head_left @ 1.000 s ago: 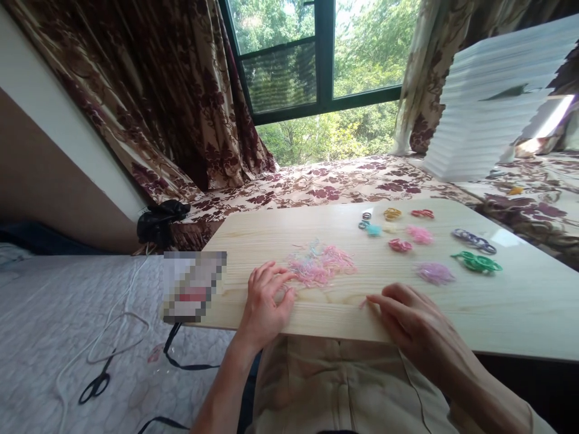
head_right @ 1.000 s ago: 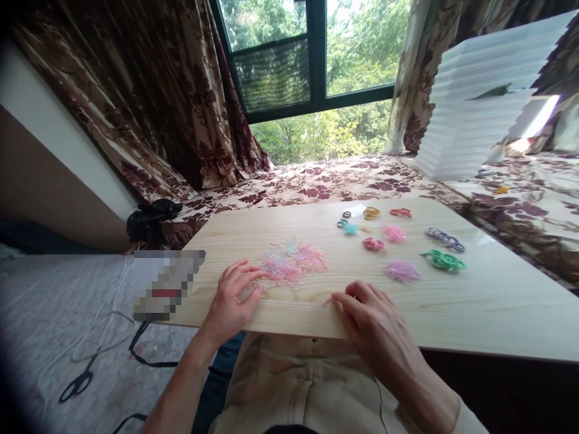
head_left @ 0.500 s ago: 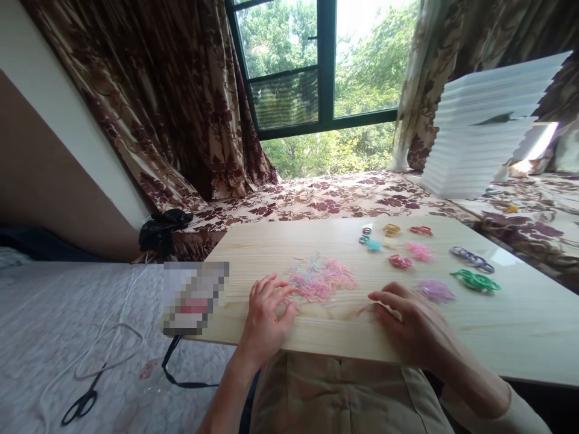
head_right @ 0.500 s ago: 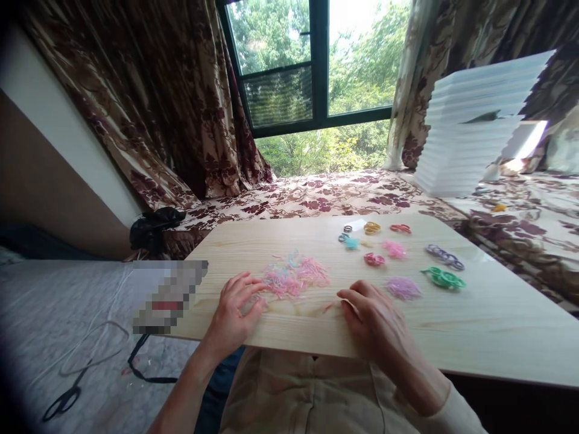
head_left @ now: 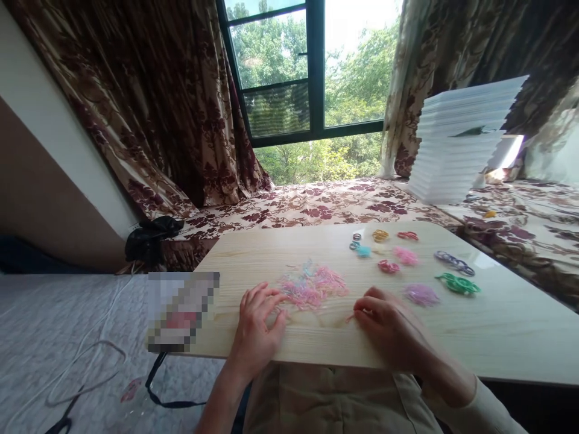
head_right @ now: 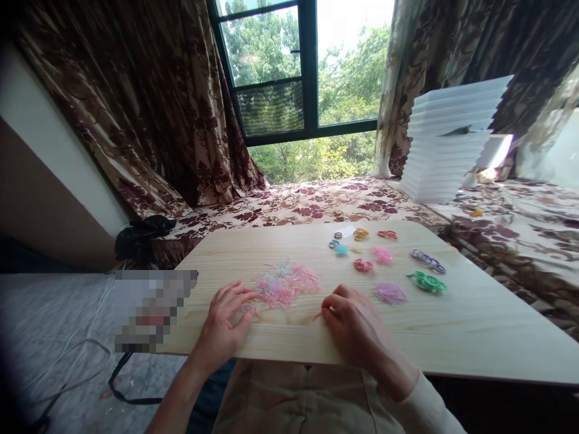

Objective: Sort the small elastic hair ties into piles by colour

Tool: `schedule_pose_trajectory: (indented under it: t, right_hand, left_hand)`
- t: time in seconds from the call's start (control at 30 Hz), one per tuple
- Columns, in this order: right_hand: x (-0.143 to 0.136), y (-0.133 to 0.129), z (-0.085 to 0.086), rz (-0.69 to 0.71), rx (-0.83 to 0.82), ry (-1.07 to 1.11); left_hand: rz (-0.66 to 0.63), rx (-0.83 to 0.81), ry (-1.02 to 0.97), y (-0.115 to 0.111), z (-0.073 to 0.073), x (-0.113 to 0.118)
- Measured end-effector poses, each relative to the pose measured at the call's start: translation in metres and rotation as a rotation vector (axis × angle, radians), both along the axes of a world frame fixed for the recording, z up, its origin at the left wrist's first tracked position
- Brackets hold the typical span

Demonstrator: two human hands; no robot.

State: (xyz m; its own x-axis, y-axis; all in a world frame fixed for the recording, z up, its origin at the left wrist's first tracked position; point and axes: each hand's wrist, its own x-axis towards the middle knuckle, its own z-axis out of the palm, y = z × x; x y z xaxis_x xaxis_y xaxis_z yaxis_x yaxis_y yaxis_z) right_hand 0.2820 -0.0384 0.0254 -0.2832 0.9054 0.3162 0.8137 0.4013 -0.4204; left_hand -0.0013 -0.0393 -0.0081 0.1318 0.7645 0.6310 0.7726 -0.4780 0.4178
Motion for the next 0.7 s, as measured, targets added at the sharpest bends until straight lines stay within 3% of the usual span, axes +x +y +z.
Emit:
schedule_pose_trajectory:
  t: [0.27,0.43,0.57,0.7]
  right_hand:
    - [0.002,-0.005,-0.002,0.010,0.120,-0.071]
    - [0.060,0.003,0.020,-0.099,0.170,-0.105]
    - [0.114,0.034,0.039,-0.310,0.094,-0.211]
    - [0.136,0.071,0.042,-0.421,0.069,-0.236]
  left_hand:
    - [0.004,-0.015,0.010,0.001,0.000,0.000]
    - [0.005,-0.004,0.015,0.001,-0.002,-0.002]
    - [0.000,0.026,0.022,0.003,-0.006,-0.002]
    - [0.006,0.041,0.034,0.006,-0.009,-0.004]
